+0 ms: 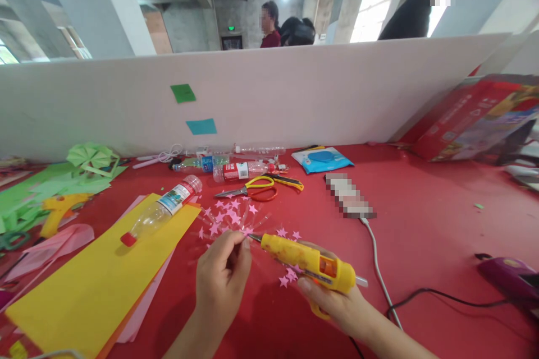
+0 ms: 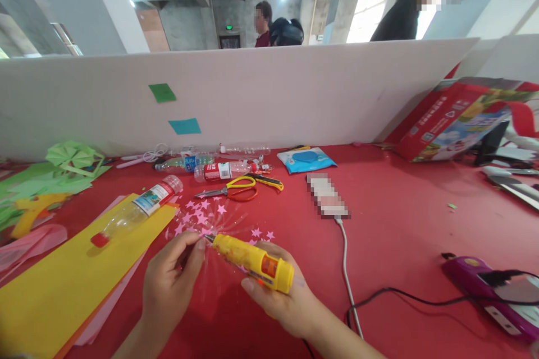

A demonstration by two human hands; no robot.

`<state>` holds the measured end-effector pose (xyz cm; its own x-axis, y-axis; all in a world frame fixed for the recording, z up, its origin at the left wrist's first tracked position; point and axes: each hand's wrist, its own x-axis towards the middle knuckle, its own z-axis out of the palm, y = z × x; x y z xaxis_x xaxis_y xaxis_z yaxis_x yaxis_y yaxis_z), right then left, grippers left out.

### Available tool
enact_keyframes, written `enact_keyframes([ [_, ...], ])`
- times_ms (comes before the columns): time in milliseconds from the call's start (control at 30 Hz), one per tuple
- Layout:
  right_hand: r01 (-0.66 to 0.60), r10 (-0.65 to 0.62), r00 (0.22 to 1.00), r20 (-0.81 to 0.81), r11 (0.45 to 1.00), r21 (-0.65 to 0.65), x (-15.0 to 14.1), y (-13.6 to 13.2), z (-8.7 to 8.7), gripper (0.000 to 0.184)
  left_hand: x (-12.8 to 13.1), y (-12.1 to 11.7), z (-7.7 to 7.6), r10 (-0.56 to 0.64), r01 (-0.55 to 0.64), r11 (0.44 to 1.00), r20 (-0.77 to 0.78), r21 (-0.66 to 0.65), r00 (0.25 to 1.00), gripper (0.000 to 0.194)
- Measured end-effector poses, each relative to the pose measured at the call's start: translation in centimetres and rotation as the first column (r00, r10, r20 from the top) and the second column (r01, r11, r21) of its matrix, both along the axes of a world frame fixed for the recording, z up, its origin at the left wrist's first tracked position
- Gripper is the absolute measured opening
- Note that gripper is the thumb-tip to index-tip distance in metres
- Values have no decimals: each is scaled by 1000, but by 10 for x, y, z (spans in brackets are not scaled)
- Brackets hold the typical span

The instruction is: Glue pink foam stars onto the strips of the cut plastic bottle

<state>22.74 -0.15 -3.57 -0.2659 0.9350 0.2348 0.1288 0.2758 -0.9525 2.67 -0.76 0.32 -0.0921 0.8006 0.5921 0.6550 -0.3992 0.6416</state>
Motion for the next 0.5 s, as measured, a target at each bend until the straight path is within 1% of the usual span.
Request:
enact_keyframes([
  [100, -44, 43, 999, -13, 997, -58, 3, 1, -2, 45, 0, 0, -1, 0, 0, 1000, 0, 7, 1000, 12],
  [200, -14, 14, 1000, -5, 999, -35, 3, 1, -2, 47, 0, 1, 0, 2, -2, 1000, -23, 17, 1000, 12],
  [300, 31, -31, 999, 7, 1000, -4, 1, 2, 0, 46, 0, 2, 2, 12, -5, 997, -98, 72, 995, 13],
  [367, 32, -33, 999, 26, 999, 33, -2, 2, 5, 41, 0, 2, 3, 27, -8, 992, -154, 122, 988, 13],
  [500, -29, 14, 993, 113, 991, 133, -6, 3, 22, 21, -3, 6, 1, 50, -4, 981, -229, 194, 972, 13],
])
